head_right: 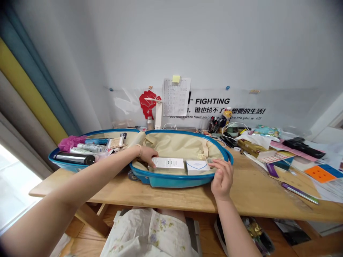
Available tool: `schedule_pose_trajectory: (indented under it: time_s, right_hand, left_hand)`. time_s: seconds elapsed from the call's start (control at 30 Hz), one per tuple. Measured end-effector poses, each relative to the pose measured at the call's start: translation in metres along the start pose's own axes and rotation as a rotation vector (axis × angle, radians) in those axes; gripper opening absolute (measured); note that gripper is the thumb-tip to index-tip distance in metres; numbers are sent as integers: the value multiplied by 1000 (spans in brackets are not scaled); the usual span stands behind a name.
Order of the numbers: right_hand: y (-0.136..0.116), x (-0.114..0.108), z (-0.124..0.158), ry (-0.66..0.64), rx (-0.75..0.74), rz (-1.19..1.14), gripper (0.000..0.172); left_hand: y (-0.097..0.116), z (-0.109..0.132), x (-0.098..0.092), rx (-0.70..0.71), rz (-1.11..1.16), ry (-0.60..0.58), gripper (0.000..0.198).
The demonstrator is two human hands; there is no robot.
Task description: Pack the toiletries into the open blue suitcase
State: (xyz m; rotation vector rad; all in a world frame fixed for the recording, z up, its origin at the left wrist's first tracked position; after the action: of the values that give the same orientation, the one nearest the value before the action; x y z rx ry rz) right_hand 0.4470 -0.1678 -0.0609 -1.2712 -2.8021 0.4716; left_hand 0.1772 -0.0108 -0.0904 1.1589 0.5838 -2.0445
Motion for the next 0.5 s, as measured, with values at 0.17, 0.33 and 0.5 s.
schedule_pose_trajectory:
  time_s: [0.17,0.33,0.5]
  right_hand:
    - [3,0,0,-1,48,11,50]
    - [2,1,0,-6,12,8,48]
    - [5,0,0,2,36,10,50]
  left_hand:
    - [13,0,0,13,-17,35,63]
    - [9,7,-5,-47,-59,51,61]
    - [7,8,-7,-88,-82,89,60]
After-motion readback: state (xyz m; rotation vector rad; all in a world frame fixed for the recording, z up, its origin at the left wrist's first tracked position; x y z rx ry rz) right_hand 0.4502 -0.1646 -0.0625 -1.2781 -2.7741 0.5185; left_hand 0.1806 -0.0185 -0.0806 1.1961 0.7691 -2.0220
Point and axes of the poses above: each hand's wrist, its own z-axis away from the middle knuckle, its own x-axis out of the palm, y = z × x, the point moved 9 cm from there along -z, towards the middle knuckle, and after that the axes turned 8 degrees about -z, right-handed, at the moved point
